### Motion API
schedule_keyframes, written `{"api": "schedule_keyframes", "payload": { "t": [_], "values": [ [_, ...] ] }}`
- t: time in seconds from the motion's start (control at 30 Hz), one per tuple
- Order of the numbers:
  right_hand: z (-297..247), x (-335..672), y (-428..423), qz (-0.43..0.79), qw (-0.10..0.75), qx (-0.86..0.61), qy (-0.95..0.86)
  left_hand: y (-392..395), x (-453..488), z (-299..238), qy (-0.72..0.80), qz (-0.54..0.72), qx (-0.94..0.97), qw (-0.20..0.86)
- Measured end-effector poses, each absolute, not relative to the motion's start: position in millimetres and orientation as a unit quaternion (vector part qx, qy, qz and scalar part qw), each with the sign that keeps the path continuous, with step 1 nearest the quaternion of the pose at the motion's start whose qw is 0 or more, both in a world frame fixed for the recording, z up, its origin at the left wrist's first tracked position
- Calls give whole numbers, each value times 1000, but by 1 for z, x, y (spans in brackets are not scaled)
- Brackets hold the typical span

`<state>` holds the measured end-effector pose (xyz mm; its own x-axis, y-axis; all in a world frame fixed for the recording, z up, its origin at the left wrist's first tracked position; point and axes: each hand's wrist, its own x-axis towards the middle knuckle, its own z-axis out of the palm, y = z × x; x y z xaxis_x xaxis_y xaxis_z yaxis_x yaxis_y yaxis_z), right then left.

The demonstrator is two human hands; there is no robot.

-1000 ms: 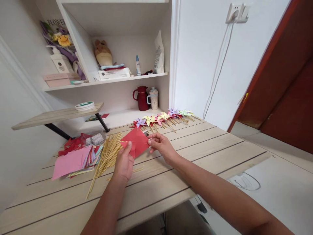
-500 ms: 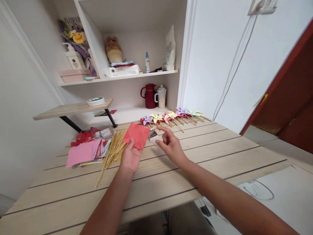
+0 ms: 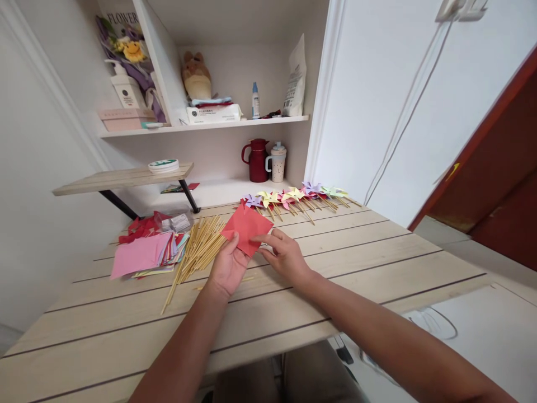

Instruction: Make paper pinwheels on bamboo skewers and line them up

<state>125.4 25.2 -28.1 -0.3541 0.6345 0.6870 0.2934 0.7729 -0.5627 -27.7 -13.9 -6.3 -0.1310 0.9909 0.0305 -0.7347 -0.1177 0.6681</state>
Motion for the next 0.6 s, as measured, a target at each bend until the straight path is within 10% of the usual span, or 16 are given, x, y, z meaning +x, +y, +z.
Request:
{"api": "schedule_keyframes", "payload": {
  "t": [0.6],
  "values": [
    [-18, 126, 24, 216, 590, -287, -723, -18, -22, -5, 249, 676, 310, 621]
  ]
}}
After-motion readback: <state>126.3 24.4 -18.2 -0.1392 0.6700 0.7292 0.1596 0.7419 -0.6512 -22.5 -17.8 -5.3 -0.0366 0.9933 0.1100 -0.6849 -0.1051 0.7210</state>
